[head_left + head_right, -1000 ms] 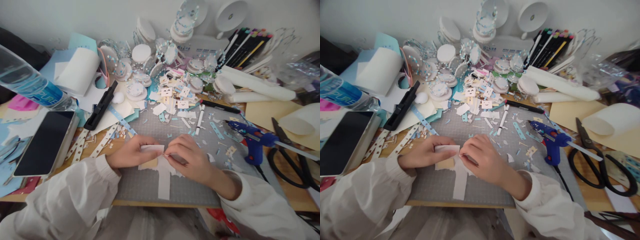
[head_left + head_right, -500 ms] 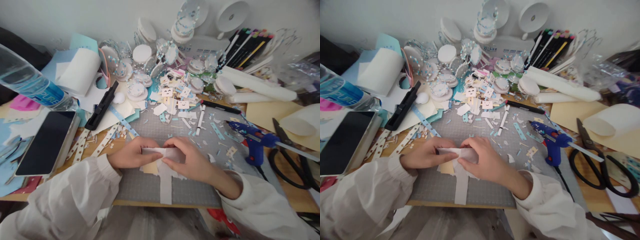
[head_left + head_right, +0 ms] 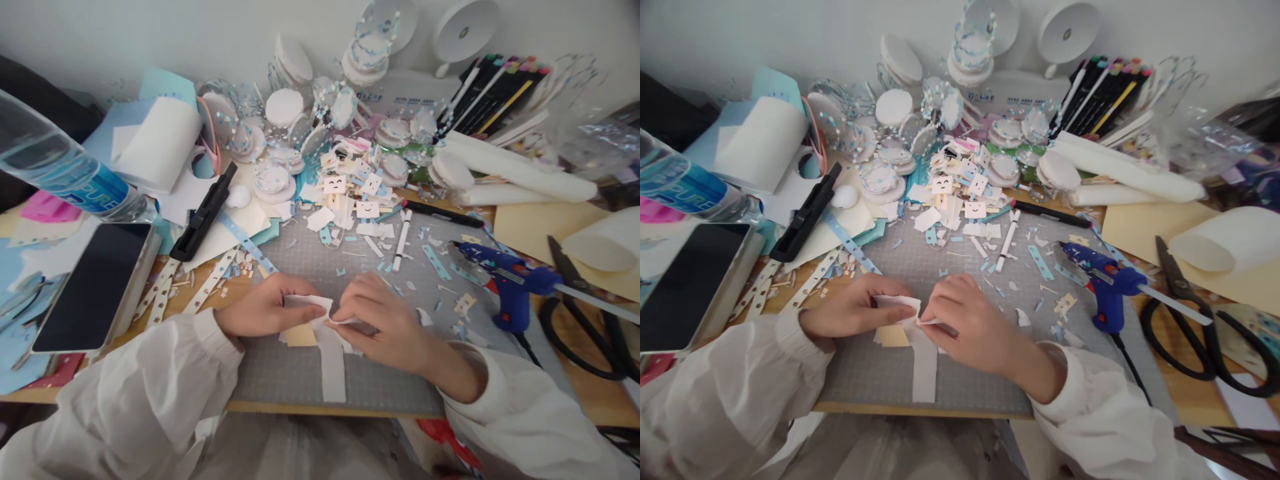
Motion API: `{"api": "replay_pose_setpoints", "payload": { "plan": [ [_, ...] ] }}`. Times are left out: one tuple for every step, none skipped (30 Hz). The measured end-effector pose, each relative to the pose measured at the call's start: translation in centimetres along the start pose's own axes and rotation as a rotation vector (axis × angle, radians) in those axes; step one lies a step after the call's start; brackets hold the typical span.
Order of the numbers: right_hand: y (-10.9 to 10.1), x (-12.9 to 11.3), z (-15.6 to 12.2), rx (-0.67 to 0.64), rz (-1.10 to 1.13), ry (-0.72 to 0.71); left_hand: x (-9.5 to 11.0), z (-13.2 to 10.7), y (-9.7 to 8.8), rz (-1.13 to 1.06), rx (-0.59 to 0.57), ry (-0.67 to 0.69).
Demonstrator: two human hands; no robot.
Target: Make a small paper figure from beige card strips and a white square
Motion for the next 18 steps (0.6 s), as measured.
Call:
{"api": "replay_pose_setpoints", "payload": {
  "plan": [
    [0.0, -0.1, 0.0, 0.000, -0.030, -0.039, 0.0, 0.0, 0.0, -0.003, 0.002, -0.002],
    [-0.1, -0.3, 0.0, 0.001, -0.065, -0.076, 0.1, 0.0, 0.0, -0.003, 0.003, -0.002],
    [-0.1, -0.4, -0.1, -0.001, -0.102, -0.111, 0.1, 0.0, 0.0, -0.003, 0.004, 0.000],
    [-0.2, -0.5, -0.1, -0.007, -0.137, -0.143, 0.2, 0.0, 0.0, -0.002, 0.006, 0.000],
    [-0.2, -0.7, -0.1, -0.019, -0.167, -0.170, 0.2, 0.0, 0.0, -0.001, 0.010, -0.003],
    [-0.2, -0.8, -0.1, -0.034, -0.189, -0.194, 0.2, 0.0, 0.0, -0.001, 0.013, -0.008],
    [-0.1, -0.9, -0.1, -0.054, -0.200, -0.214, 0.1, 0.0, 0.0, 0.000, 0.016, -0.016],
    [-0.1, -1.0, -0.1, -0.076, -0.204, -0.229, 0.1, 0.0, 0.0, -0.001, 0.021, -0.027],
    [0.0, -1.1, -0.1, -0.098, -0.203, -0.241, 0.0, 0.0, 0.0, -0.003, 0.027, -0.039],
    [0.1, -1.2, -0.1, -0.116, -0.201, -0.252, 0.0, 0.0, 0.0, -0.005, 0.035, -0.049],
    [0.1, -1.2, -0.1, -0.129, -0.197, -0.260, -0.1, 0.0, -0.1, -0.005, 0.045, -0.060],
    [0.1, -1.3, -0.1, -0.138, -0.193, -0.266, -0.2, 0.0, -0.1, -0.002, 0.055, -0.068],
    [0.2, -1.3, -0.1, -0.150, -0.187, -0.269, -0.2, 0.0, -0.1, 0.005, 0.065, -0.074],
    [0.2, -1.4, -0.1, -0.162, -0.176, -0.269, -0.2, 0.0, -0.2, 0.015, 0.074, -0.076],
    [0.3, -1.4, -0.2, -0.177, -0.159, -0.266, -0.3, 0.0, -0.2, 0.028, 0.082, -0.074],
    [0.3, -1.5, -0.2, -0.192, -0.137, -0.260, -0.3, 0.1, -0.2, 0.043, 0.092, -0.071],
    [0.3, -1.5, -0.2, -0.203, -0.108, -0.253, -0.3, 0.1, -0.3, 0.061, 0.103, -0.066],
    [0.3, -1.5, -0.2, -0.213, -0.075, -0.245, -0.3, 0.1, -0.3, 0.078, 0.112, -0.061]
  ]
}}
Point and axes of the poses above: each hand's wrist, its own z-axis towards the middle knuckle, its own y-axis out of the palm, x = y × z, the point moved 4 cm from there along z, towards the middle knuckle, and after that the axes turned 3 degrees about -x, right-handed, at the moved point
